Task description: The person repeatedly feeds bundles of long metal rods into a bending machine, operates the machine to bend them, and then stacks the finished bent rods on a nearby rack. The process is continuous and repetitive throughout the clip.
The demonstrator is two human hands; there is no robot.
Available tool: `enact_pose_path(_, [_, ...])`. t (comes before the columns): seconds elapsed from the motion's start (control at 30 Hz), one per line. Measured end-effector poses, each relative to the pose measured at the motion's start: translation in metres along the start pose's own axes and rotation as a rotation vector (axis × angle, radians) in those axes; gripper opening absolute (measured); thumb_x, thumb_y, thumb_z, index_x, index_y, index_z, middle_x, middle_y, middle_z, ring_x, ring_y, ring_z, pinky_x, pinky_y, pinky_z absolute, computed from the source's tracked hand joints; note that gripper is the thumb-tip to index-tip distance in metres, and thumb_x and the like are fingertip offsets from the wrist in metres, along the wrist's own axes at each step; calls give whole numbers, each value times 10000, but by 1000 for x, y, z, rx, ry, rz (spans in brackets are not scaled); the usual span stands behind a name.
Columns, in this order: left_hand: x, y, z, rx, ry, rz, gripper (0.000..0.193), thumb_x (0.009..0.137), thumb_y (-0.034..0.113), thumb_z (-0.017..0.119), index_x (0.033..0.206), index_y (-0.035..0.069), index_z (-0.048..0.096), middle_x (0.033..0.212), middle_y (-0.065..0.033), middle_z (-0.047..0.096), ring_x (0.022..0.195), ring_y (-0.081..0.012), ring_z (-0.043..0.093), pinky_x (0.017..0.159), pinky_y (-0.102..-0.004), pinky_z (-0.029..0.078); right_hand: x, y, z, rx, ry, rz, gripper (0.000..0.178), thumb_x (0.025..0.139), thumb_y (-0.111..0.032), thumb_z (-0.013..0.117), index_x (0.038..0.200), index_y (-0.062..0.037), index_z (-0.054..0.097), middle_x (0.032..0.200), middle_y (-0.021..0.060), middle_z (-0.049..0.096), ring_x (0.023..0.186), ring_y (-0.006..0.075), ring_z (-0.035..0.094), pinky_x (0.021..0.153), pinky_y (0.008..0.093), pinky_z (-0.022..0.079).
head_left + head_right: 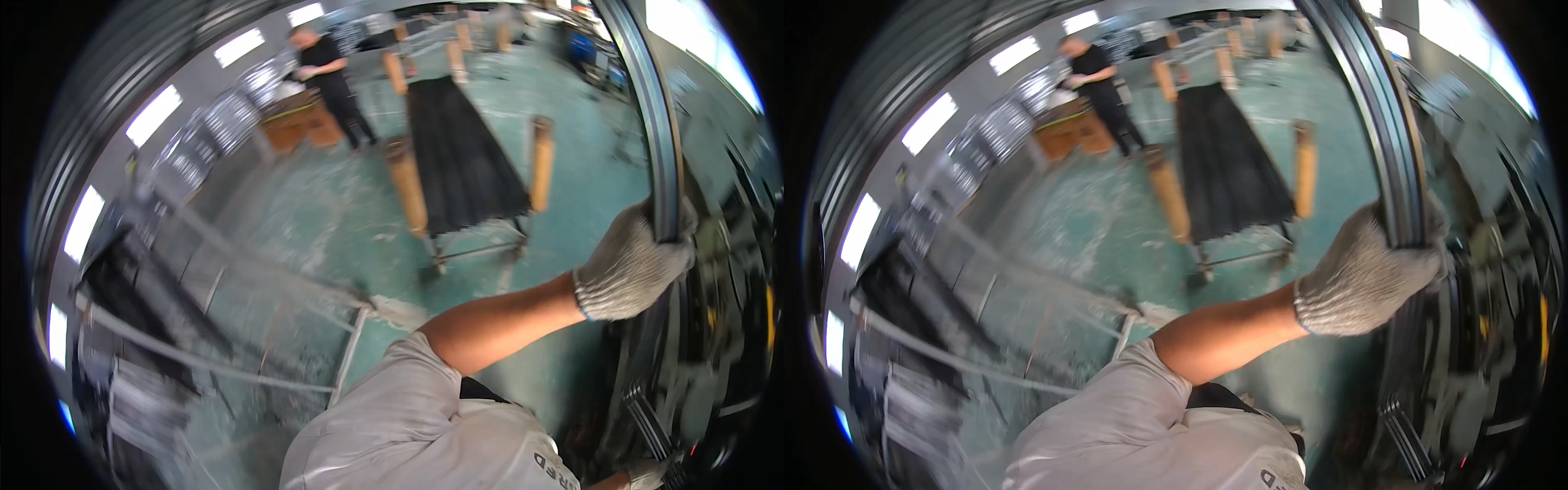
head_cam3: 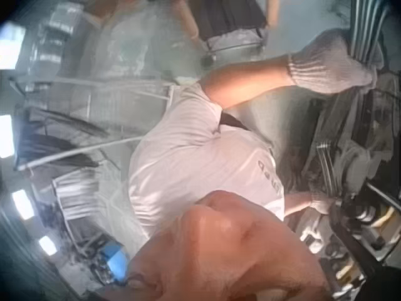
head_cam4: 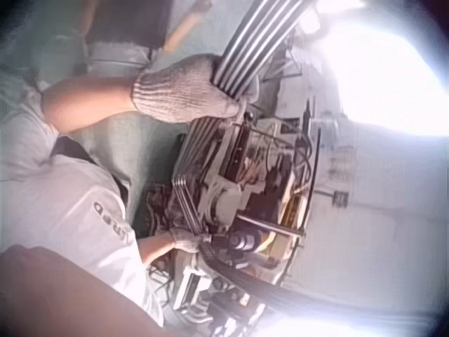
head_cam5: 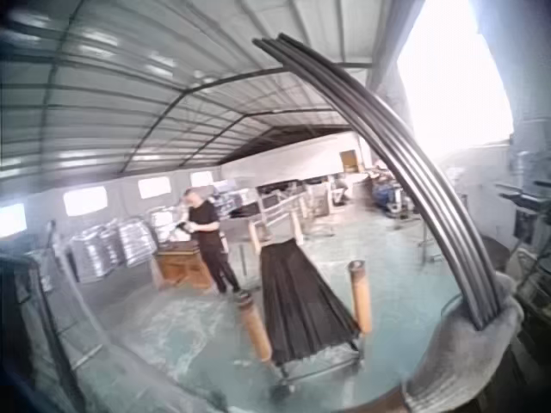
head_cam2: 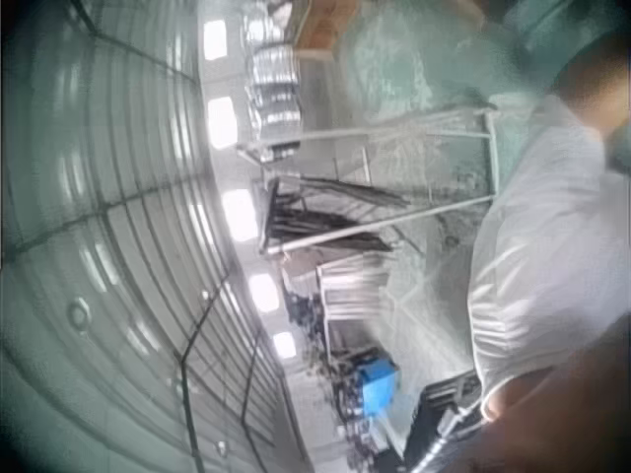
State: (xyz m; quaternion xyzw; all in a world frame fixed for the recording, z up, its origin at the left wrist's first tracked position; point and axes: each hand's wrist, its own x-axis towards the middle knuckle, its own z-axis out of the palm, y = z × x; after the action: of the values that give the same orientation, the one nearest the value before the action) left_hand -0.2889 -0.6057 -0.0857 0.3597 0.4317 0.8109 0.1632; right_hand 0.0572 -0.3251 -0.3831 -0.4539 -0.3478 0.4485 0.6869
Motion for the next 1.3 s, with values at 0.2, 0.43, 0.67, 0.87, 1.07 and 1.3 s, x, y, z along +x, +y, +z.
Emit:
enact_pose_path(0.2, [-135,88,-145,185,476,232,254,944,-58,747,1147,31,623,945,-74,739,840,-186,761,780,-359,626,-136,0,148,-43,-513,206,701,1037,-275,824,1487,6,367,1201,137,757,1026,255,726,919,401,616])
enact_pose_path(0.43, [-284,187,-231,287,1084,342,256,960,-94,668,1191,-5,604,950,-189,745,852,-340,787,756,-450,669,-314,-27,251,102,-998,290,386,1091,-253,782,1309,60,721,1038,119,772,866,205,728,814,367,630])
enact_pose_path(0.67, [-391,289,-332,179,1297,549,326,950,-78,645,1270,-39,600,945,-205,730,857,-388,772,780,-512,668,-514,-77,319,216,-1296,105,370,1091,-293,783,1210,52,724,994,78,747,854,156,699,787,318,582])
enact_pose_path(0.87, [-458,366,-433,172,1288,716,173,962,-29,617,1133,-26,639,969,-235,741,854,-387,749,825,-502,634,-675,-120,418,312,-1438,-215,338,1096,-300,752,1213,17,765,1001,33,740,894,113,650,824,313,544])
enact_pose_path(1.07, [-530,451,-487,64,1220,962,135,1034,28,599,1164,-6,618,960,-220,738,936,-369,727,935,-475,599,-872,-318,441,361,-1584,-688,379,1109,-302,662,1308,7,753,1146,170,789,1079,275,744,970,403,555])
enact_pose_path(1.3, [-641,490,-546,-215,1064,1250,103,1076,55,587,1090,-17,661,1073,-205,754,1093,-367,763,1046,-522,652,-1052,-551,306,886,-1462,-878,443,978,-249,692,1351,-15,742,1105,301,795,1040,433,786,934,471,603])
